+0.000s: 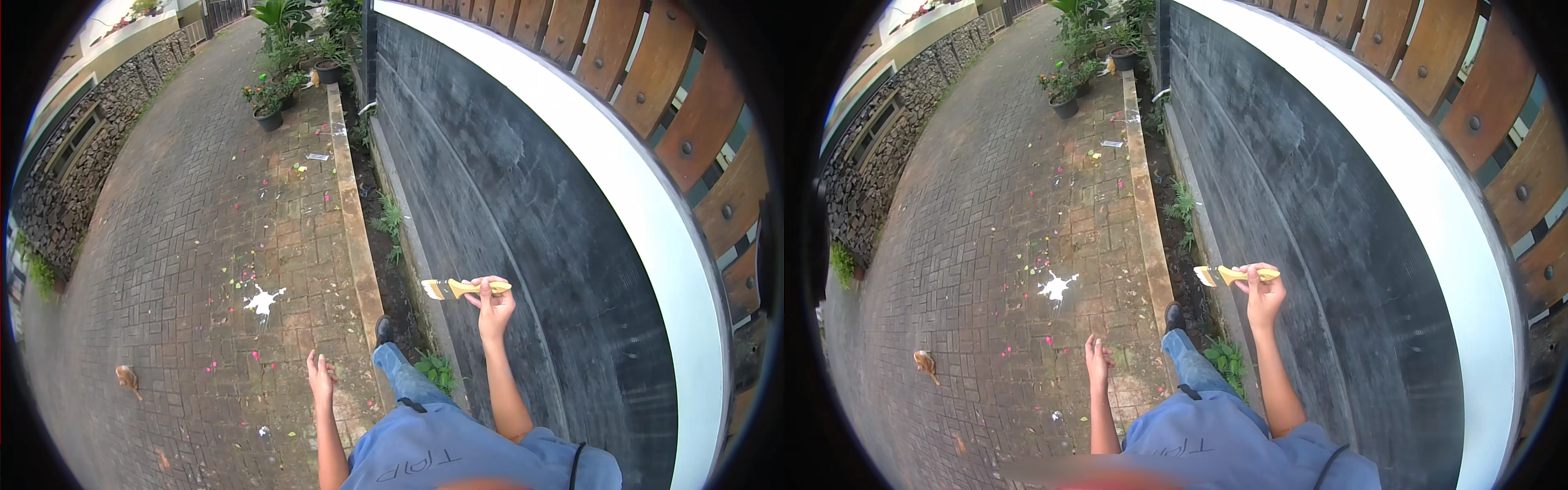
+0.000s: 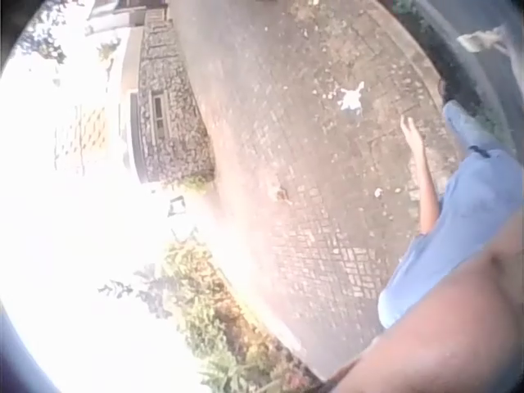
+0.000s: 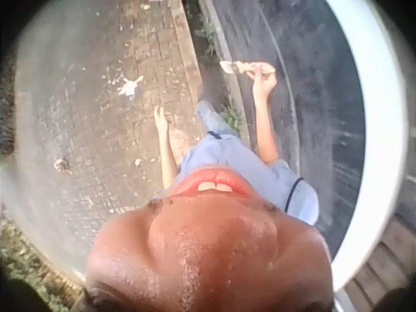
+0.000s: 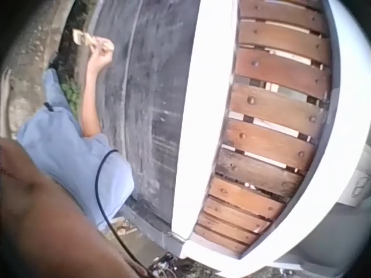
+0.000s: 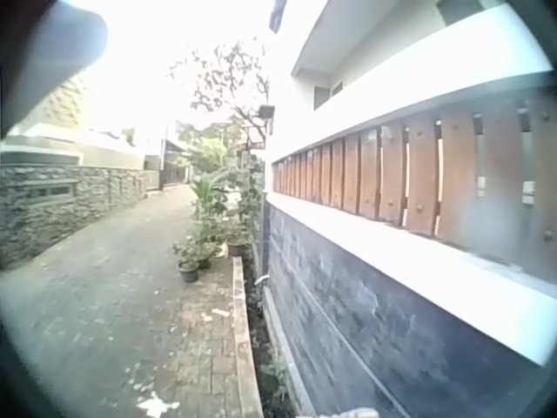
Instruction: Painting the top white edge of an outdoor wall using a brush.
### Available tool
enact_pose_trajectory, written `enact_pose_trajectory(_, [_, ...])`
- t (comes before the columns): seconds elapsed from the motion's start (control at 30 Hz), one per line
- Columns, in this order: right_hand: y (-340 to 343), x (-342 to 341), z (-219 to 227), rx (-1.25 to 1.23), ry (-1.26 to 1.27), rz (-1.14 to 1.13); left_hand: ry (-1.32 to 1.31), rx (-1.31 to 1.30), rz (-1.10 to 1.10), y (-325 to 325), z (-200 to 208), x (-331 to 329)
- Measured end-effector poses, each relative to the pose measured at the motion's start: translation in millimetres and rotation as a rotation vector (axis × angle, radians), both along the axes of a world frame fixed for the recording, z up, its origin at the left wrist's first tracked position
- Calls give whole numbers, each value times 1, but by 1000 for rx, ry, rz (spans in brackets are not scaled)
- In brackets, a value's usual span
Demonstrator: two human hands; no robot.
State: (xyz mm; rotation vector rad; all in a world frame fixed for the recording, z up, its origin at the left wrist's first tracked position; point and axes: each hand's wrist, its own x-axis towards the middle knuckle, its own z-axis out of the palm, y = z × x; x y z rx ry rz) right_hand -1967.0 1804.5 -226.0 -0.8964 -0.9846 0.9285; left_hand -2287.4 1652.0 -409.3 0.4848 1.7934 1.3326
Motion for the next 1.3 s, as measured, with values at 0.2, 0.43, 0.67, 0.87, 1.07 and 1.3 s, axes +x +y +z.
enact_pose_trajectory(0.2, [118,-9,26,56,39,-122,-2,48,-149,140,41,7])
enact_pose_trajectory(0.43, [230,-18,52,126,74,-313,94,114,-419,316,84,-14])
enact_pose_trajectory(0.67, [302,-25,72,103,70,-368,13,108,-256,387,60,-62])
enact_pose_trajectory(0.87, [367,-44,63,76,-35,-289,-42,-7,-238,430,33,-83])
enact_pose_trajectory(1.07, [457,-85,60,30,-45,-254,-56,-24,-244,522,22,-111])
enact_pose_trajectory(1.3, [601,-158,97,32,3,-133,-37,45,-109,632,71,-166])
